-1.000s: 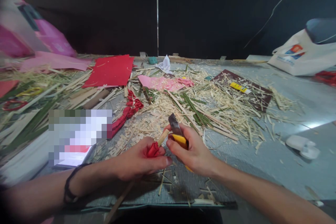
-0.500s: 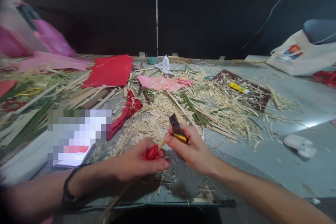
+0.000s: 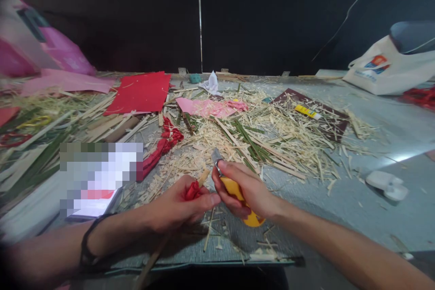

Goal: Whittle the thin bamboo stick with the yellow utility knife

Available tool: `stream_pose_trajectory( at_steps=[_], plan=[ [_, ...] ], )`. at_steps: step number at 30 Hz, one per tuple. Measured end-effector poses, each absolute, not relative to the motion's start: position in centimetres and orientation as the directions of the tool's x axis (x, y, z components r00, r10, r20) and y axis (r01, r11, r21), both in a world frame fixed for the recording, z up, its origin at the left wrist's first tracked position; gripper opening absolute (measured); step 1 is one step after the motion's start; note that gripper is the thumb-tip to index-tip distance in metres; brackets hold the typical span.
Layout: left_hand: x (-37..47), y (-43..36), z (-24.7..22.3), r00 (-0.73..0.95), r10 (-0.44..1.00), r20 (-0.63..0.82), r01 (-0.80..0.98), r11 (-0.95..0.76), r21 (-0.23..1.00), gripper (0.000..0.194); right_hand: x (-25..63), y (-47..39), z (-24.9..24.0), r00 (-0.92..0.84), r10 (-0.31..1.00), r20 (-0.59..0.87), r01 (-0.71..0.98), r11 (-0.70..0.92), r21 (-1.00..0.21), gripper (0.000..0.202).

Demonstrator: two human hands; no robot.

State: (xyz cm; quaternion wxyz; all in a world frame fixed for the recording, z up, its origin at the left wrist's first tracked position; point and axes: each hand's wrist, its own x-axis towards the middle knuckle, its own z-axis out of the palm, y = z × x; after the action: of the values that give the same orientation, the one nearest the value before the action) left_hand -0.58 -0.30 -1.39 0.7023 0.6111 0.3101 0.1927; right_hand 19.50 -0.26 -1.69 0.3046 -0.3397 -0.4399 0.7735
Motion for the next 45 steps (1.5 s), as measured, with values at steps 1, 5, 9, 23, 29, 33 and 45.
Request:
stream_pose_trajectory(
  at_steps=[1,5,9,23,29,33,45],
  plan=[
    [-0.6,-0.3,-1.4,0.74,0.642,-0.199,0.103,0.184,0.978,0.057,19.6,-0.2,-1.7,-0.615,0.744,-0.26,-0.176,-0.451,-0.875,0.042],
    [-0.7,-0.3,-1.3,0.78,0.598,-0.184,0.039,0.247,0.968,0.047,20.0,0.0,-1.8,-0.693,0.671,-0.264,-0.11,-0.461,-0.881,0.042],
    [-0.6,-0.4,-1.1,0.786,0.593,-0.175,0.007,0.274,0.962,0.042,20.4,0.2,-1.6,-0.768,0.528,-0.362,0.064,-0.499,-0.864,0.051],
    [-0.6,-0.3,-1.5,0.73,0.646,-0.221,0.143,0.173,0.975,0.054,21.0,0.7,-2.1,-0.807,0.374,-0.457,0.139,-0.632,-0.763,0.058],
    [-0.5,-0.4,-1.6,0.722,0.664,-0.193,0.12,0.154,0.981,0.049,21.4,0.9,-2.6,-0.857,0.263,-0.443,0.124,-0.73,-0.672,0.057],
    [-0.5,-0.4,-1.5,0.727,0.66,-0.189,0.121,0.148,0.982,0.046,21.2,1.0,-2.7,-0.879,0.232,-0.417,0.11,-0.751,-0.651,0.056],
    [0.0,-0.5,-2.2,0.625,0.763,-0.164,0.13,0.105,0.986,0.057,20.1,0.1,-1.5,-0.79,0.377,-0.483,0.039,-0.756,-0.653,0.058]
  ],
)
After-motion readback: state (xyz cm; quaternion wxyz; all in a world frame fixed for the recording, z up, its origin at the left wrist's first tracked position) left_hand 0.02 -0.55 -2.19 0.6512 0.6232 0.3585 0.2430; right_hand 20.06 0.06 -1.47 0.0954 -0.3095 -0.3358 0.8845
